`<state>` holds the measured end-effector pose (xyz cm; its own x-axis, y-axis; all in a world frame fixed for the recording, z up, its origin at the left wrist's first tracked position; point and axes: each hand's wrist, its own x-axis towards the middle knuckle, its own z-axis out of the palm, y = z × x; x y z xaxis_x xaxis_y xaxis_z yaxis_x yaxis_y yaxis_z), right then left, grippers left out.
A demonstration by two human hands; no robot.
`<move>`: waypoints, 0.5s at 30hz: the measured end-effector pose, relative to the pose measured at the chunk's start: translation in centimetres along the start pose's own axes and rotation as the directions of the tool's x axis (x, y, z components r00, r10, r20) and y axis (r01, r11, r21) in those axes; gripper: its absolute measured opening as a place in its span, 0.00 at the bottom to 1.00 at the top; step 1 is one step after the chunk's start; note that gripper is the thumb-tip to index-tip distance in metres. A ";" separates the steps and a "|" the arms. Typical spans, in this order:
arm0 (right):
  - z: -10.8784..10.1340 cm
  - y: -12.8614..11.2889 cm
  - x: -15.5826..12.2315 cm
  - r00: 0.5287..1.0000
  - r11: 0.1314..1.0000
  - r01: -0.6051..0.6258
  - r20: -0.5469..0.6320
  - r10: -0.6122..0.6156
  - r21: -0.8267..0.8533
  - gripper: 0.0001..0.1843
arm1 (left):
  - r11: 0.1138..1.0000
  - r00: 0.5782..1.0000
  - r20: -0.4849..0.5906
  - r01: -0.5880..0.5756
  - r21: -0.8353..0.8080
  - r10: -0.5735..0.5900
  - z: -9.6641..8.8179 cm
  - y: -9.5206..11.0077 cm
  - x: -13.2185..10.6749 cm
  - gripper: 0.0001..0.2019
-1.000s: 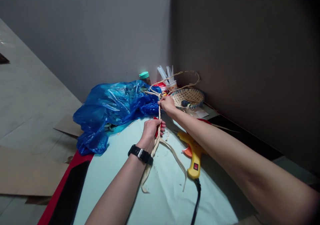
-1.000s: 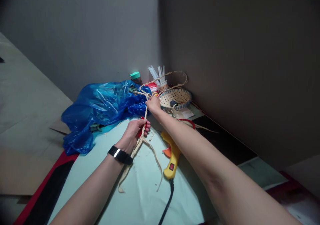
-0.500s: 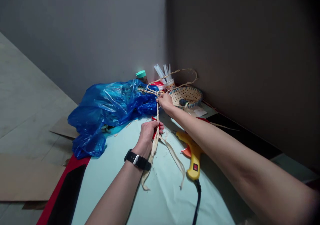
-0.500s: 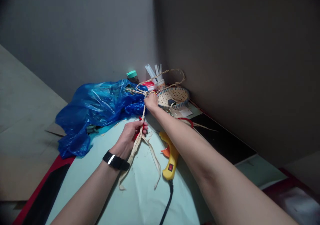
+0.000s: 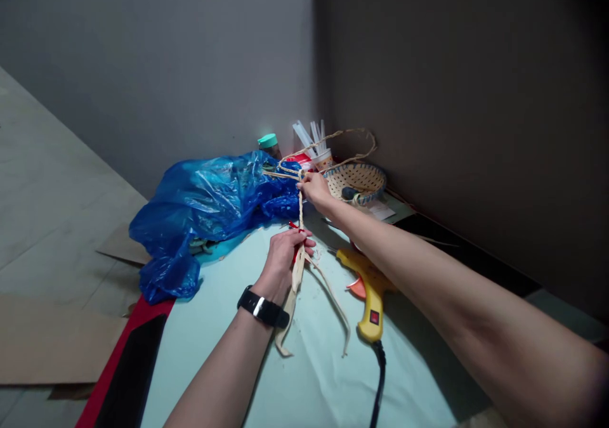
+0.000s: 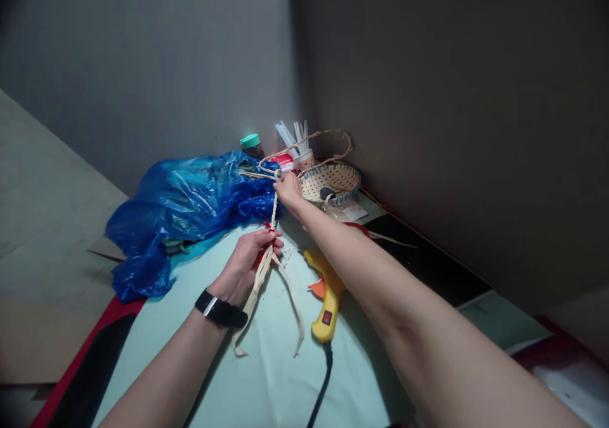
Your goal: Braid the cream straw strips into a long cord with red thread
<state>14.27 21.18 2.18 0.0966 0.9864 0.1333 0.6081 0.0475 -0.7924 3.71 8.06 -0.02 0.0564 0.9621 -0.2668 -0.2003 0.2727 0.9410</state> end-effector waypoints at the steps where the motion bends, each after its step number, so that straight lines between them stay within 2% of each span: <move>1: -0.3 0.0 -0.3 0.999 0.999 0.032 0.021 -0.032 0.019 0.12 | 1.000 1.000 0.011 -0.001 -0.014 0.001 -0.1 -0.1 -0.1 0.05; 5: -2.1 0.5 -2.8 0.980 0.987 0.143 0.133 -0.151 0.066 0.12 | 0.998 0.997 0.073 0.016 -0.063 -0.011 -0.7 -0.4 -0.5 0.07; 9: -4.6 1.4 -8.1 0.927 0.965 0.260 0.271 -0.259 0.034 0.06 | 0.995 0.990 0.143 0.005 -0.098 0.010 -1.1 -0.5 -1.3 0.12; 13: -6.3 1.1 -13.8 0.873 0.916 0.398 0.331 -0.358 -0.060 0.07 | 0.992 0.986 0.151 -0.051 -0.114 0.068 -1.2 -0.3 -2.4 0.23; 15: -6.3 0.8 -15.5 0.866 0.888 0.446 0.301 -0.398 -0.109 0.08 | 0.990 0.987 0.126 -0.091 -0.104 0.104 -1.3 -0.2 -2.9 0.26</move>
<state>18.28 4.98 3.22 -0.3960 0.8830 0.2519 0.6694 0.4653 -0.5791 2.36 5.20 0.28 0.1582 0.9776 -0.1389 -0.3051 0.1822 0.9347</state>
